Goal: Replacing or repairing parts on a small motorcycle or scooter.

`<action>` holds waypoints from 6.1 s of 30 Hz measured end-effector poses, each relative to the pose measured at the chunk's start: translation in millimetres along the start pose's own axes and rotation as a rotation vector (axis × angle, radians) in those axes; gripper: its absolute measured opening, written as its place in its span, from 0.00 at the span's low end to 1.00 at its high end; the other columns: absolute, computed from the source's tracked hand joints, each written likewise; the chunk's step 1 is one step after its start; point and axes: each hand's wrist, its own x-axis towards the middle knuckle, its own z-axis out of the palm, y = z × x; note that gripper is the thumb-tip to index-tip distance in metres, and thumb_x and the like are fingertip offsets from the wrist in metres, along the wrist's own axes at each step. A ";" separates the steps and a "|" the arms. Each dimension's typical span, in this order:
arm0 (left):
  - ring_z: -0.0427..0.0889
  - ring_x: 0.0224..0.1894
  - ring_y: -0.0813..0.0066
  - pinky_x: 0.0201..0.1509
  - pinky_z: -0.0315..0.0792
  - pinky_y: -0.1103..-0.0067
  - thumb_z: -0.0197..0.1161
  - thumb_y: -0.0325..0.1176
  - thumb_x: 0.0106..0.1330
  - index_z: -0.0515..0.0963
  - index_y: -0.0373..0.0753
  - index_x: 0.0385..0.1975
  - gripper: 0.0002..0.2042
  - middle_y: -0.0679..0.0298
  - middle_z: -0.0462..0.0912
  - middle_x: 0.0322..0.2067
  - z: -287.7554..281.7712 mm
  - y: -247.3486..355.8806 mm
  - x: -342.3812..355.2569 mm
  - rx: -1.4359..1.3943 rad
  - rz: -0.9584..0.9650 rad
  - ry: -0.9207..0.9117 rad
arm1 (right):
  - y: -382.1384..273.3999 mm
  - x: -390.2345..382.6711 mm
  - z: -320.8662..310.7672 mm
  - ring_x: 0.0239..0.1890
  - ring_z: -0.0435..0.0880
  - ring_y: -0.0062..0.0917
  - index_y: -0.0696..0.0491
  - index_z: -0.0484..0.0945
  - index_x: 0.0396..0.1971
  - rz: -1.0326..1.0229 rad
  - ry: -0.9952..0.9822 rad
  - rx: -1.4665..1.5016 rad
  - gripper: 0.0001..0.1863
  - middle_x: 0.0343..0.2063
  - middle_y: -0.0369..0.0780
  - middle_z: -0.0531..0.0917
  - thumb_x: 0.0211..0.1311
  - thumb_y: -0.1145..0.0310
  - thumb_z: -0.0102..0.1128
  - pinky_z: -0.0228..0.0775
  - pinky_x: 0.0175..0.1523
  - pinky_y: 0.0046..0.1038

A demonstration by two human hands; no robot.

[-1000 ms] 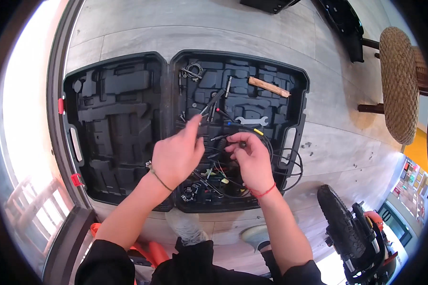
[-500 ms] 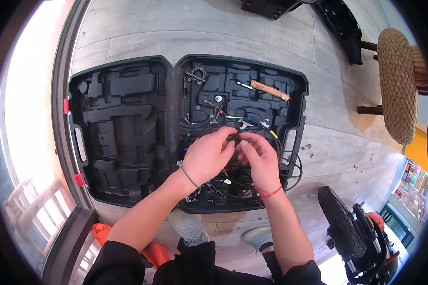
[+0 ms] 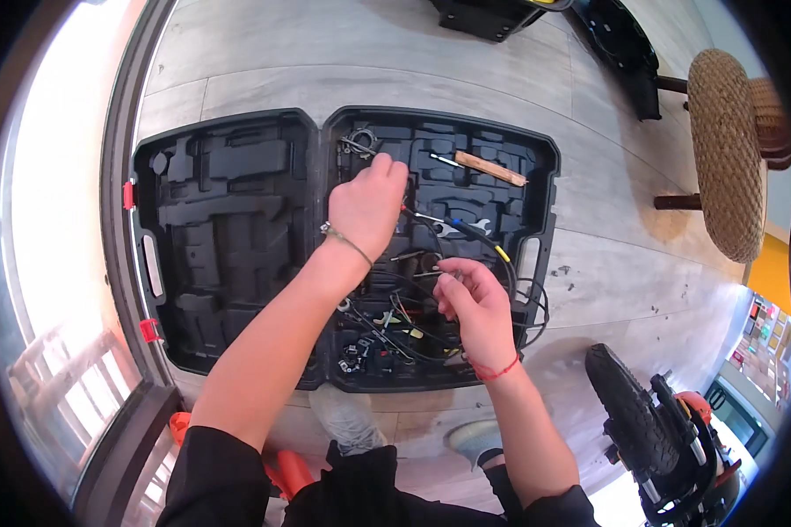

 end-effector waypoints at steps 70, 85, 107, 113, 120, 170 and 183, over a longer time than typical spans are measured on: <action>0.81 0.42 0.72 0.48 0.77 0.76 0.56 0.21 0.64 0.73 0.29 0.44 0.10 0.58 0.79 0.40 -182.0 121.6 -138.9 -1.874 -0.595 -0.297 | -51.7 -133.6 -44.5 0.51 0.74 0.21 0.57 0.65 0.52 -0.460 -0.428 0.231 0.25 0.55 0.44 0.66 0.52 0.88 0.49 0.67 0.46 0.21; 0.78 0.46 0.71 0.50 0.72 0.76 0.54 0.19 0.64 0.72 0.31 0.47 0.12 0.54 0.78 0.45 -183.2 110.3 -151.0 -2.093 -0.612 -0.272 | -58.5 -139.9 -43.6 0.56 0.76 0.35 0.61 0.65 0.52 -0.485 -0.438 0.077 0.16 0.57 0.52 0.70 0.66 0.85 0.41 0.73 0.55 0.29; 0.73 0.45 0.76 0.50 0.68 0.78 0.61 0.17 0.56 0.71 0.35 0.41 0.14 0.60 0.76 0.41 -186.7 107.5 -153.4 -1.982 -0.336 -0.360 | -69.8 -151.6 -45.9 0.35 0.81 0.27 0.60 0.79 0.41 -0.565 -0.403 -0.116 0.14 0.36 0.43 0.83 0.52 0.79 0.66 0.73 0.39 0.24; 0.73 0.48 0.74 0.53 0.68 0.77 0.61 0.17 0.57 0.72 0.34 0.41 0.12 0.59 0.76 0.42 -188.9 105.8 -153.0 -1.954 -0.248 -0.357 | -76.2 -147.3 -48.9 0.34 0.81 0.27 0.61 0.79 0.43 -0.671 -0.479 -0.231 0.16 0.35 0.43 0.82 0.53 0.80 0.64 0.73 0.38 0.24; 0.74 0.47 0.75 0.53 0.67 0.78 0.62 0.19 0.56 0.76 0.34 0.38 0.10 0.62 0.76 0.42 -192.1 107.2 -152.6 -1.734 -0.230 -0.320 | -77.5 -149.0 -45.2 0.34 0.81 0.28 0.61 0.79 0.45 -0.688 -0.456 -0.296 0.17 0.35 0.44 0.82 0.53 0.80 0.63 0.73 0.39 0.25; 0.81 0.41 0.69 0.43 0.75 0.79 0.62 0.13 0.51 0.75 0.33 0.39 0.15 0.54 0.80 0.39 -196.0 114.2 -158.6 -1.048 -0.039 -0.099 | -48.3 -148.5 -31.9 0.34 0.72 0.10 0.58 0.75 0.49 -0.118 -0.417 0.018 0.17 0.33 0.31 0.77 0.59 0.76 0.62 0.65 0.37 0.14; 0.69 0.22 0.83 0.24 0.65 0.86 0.66 0.15 0.47 0.78 0.36 0.34 0.14 0.63 0.75 0.35 -197.0 113.4 -158.7 -0.846 0.060 0.052 | -44.7 -148.4 -33.2 0.30 0.70 0.07 0.58 0.78 0.47 -0.201 -0.416 -0.050 0.15 0.31 0.31 0.77 0.58 0.75 0.64 0.59 0.29 0.11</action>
